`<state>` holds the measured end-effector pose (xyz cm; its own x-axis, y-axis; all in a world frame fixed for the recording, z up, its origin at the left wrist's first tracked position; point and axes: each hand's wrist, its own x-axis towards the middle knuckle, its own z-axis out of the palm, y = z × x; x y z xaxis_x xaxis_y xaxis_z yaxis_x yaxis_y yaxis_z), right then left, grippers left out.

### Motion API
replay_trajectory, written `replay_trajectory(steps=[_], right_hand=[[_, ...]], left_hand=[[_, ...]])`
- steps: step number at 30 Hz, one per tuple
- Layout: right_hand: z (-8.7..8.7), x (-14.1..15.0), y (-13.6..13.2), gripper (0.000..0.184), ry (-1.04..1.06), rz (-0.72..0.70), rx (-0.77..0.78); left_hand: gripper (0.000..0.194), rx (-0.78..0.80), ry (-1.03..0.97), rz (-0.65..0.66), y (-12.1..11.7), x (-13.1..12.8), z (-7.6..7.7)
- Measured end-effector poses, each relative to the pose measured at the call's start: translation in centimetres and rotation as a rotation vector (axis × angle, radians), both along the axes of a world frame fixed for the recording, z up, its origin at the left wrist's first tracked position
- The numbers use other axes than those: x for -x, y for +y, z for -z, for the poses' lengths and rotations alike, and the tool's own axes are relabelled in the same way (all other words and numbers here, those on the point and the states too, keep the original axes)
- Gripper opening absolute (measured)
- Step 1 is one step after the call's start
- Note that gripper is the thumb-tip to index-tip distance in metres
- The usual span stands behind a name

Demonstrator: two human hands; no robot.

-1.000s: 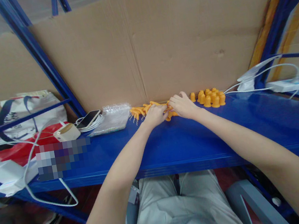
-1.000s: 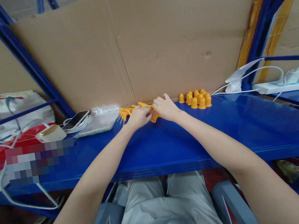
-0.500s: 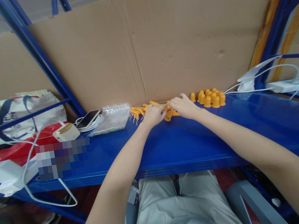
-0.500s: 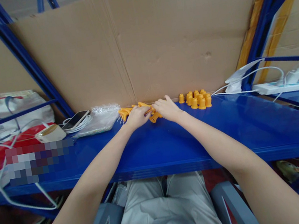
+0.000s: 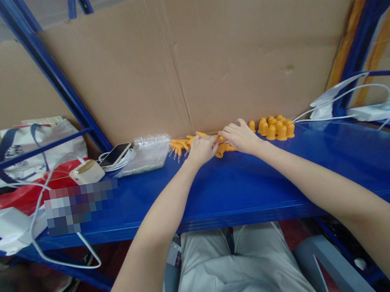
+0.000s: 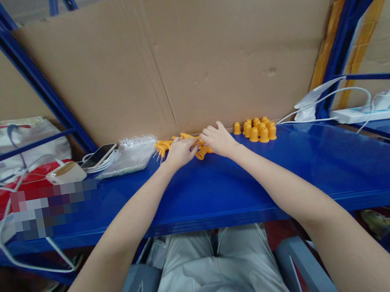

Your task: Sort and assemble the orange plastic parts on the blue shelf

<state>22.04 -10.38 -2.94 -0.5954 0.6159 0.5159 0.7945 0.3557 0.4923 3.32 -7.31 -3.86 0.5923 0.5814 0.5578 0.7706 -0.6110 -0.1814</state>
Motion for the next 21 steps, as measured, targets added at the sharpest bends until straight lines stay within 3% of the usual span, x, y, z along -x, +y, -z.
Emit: replay_trajectory(steps=[12,21], right_hand=[[-0.17,0.08,-0.01,0.028,0.004,0.003,-0.049],[-0.13,0.09,-0.3,0.027,0.011,-0.008,0.055]], left_hand=[[0.024,0.014,0.008,0.001,-0.46,-0.41,-0.21],[0.026,0.016,0.005,0.013,-0.46,-0.07,-0.1]])
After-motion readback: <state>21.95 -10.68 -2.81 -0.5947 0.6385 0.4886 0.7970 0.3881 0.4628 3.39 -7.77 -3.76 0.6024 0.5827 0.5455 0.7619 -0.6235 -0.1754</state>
